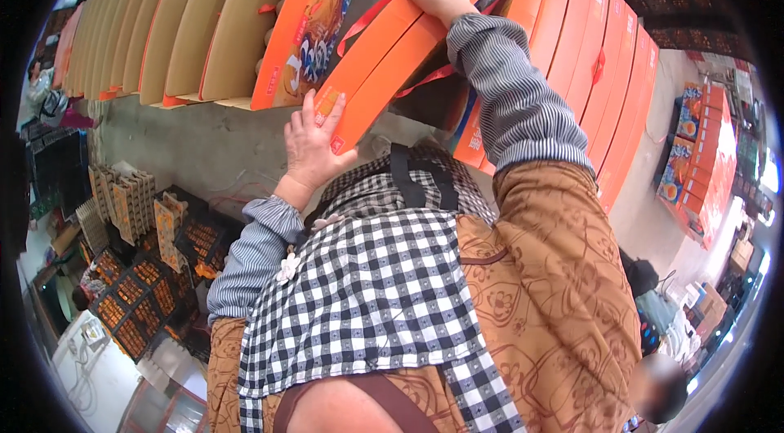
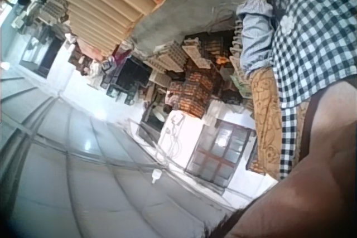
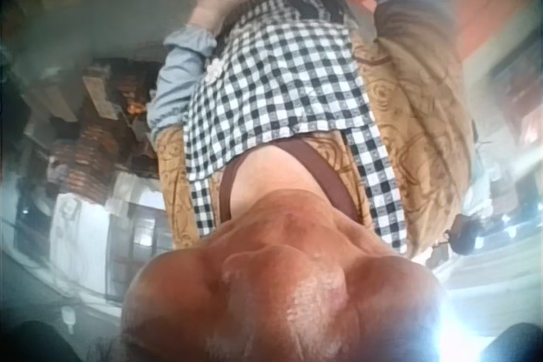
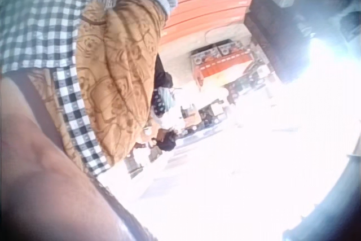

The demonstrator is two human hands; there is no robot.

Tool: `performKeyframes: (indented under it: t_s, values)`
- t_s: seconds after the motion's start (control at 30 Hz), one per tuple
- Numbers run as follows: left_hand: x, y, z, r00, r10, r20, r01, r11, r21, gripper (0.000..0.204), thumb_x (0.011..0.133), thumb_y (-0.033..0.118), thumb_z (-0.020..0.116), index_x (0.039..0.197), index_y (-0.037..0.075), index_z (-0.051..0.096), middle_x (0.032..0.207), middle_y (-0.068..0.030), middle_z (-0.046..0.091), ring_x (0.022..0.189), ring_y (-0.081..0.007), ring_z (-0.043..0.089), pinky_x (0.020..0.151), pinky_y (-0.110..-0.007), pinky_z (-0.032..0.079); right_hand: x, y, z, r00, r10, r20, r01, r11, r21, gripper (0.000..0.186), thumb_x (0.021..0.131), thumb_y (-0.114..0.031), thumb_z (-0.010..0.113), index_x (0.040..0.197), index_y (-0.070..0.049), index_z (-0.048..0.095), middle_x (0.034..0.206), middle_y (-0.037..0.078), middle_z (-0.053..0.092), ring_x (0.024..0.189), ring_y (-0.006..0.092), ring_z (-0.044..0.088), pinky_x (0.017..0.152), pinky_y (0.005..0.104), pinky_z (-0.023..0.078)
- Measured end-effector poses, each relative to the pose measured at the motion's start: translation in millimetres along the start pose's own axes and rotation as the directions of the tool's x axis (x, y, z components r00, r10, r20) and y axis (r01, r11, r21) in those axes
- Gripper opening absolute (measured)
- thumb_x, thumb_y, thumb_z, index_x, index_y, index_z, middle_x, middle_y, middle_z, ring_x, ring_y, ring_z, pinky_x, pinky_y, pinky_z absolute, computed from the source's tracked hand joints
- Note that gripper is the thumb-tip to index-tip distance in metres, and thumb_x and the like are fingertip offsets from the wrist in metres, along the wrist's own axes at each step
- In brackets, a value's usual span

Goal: The person organizes and closes boxes filled with fruit, then carries a stack of fruit trays to the packaging line and places them into the boxes.

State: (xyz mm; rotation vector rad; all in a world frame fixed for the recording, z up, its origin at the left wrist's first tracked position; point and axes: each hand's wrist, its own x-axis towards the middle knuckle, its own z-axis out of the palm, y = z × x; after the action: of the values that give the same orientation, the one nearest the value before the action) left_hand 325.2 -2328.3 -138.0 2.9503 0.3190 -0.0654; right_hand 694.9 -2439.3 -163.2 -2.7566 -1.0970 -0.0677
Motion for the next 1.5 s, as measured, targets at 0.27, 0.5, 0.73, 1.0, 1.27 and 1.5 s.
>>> performKeyframes:
  t_s: [0.27,0.5,0.73,1.0,1.27,1.5]
  values:
    - [8,32,0,0.991,0.005,-0.137,-0.017,0.996,-0.089,0.100,0.063,0.054,0.084,0.154,0.025,0.055,0.150,-0.0239,0.043,0.111,-0.0375,0.054,0.092,-0.048,0.048,10,34,20,0.993,-0.059,-0.102,0.047,0.992,-0.119,0.047,0.107,-0.050,0.042,0.140,-0.026,0.066,0.165,0.011,0.043,0.159,0.0372,0.025,0.124,0.0698,0.014]
    - [58,130,6,0.979,0.090,-0.180,-0.157,0.901,-0.404,0.093,0.075,0.054,0.081,0.153,0.012,0.054,0.156,-0.0380,0.033,0.122,-0.0474,0.054,0.099,-0.050,0.052,37,118,-19,0.979,-0.191,-0.067,0.154,0.919,-0.362,0.037,0.104,-0.038,0.045,0.127,-0.019,0.066,0.159,0.008,0.047,0.155,0.0335,0.033,0.116,0.0730,0.027]
    - [1,42,-42,0.923,-0.133,-0.361,-0.152,0.736,-0.660,0.049,0.087,0.018,0.081,0.132,0.008,0.067,0.131,-0.0202,0.066,0.110,-0.0335,0.070,0.093,-0.041,0.058,79,102,-49,0.986,0.054,-0.158,-0.024,0.982,0.188,0.039,0.096,-0.026,0.059,0.133,-0.013,0.064,0.149,0.011,0.058,0.148,0.0327,0.045,0.120,0.0570,0.032]
    - [-26,-41,-114,0.685,-0.698,-0.208,0.398,0.598,-0.696,0.057,0.089,0.020,0.084,0.139,0.010,0.060,0.088,-0.0063,0.061,0.066,-0.0184,0.059,0.062,-0.034,0.053,250,0,-76,0.936,0.152,-0.317,0.187,0.549,0.815,0.073,0.082,-0.003,0.062,0.153,-0.008,0.047,0.148,0.023,0.058,0.141,0.0382,0.053,0.117,0.0385,0.040]
    - [-36,-76,-100,0.738,-0.492,-0.462,0.316,0.857,-0.407,0.013,0.088,0.023,0.082,0.093,0.012,0.077,0.079,-0.0098,0.062,0.076,-0.0315,0.065,0.067,-0.043,0.054,199,15,-64,0.973,-0.036,-0.226,0.219,0.437,0.872,0.060,0.073,0.000,0.070,0.131,-0.008,0.056,0.123,0.003,0.059,0.126,0.0187,0.056,0.103,0.0320,0.048]
    - [-84,-103,-108,0.805,-0.444,-0.394,0.292,0.874,-0.388,0.030,0.081,0.015,0.087,0.110,0.013,0.081,0.087,-0.0076,0.058,0.076,-0.0252,0.063,0.070,-0.039,0.055,44,116,-102,0.988,-0.110,0.111,-0.036,0.532,0.846,0.029,0.080,-0.005,0.079,0.105,-0.005,0.065,0.096,0.000,0.066,0.093,0.0120,0.062,0.085,0.0287,0.052]
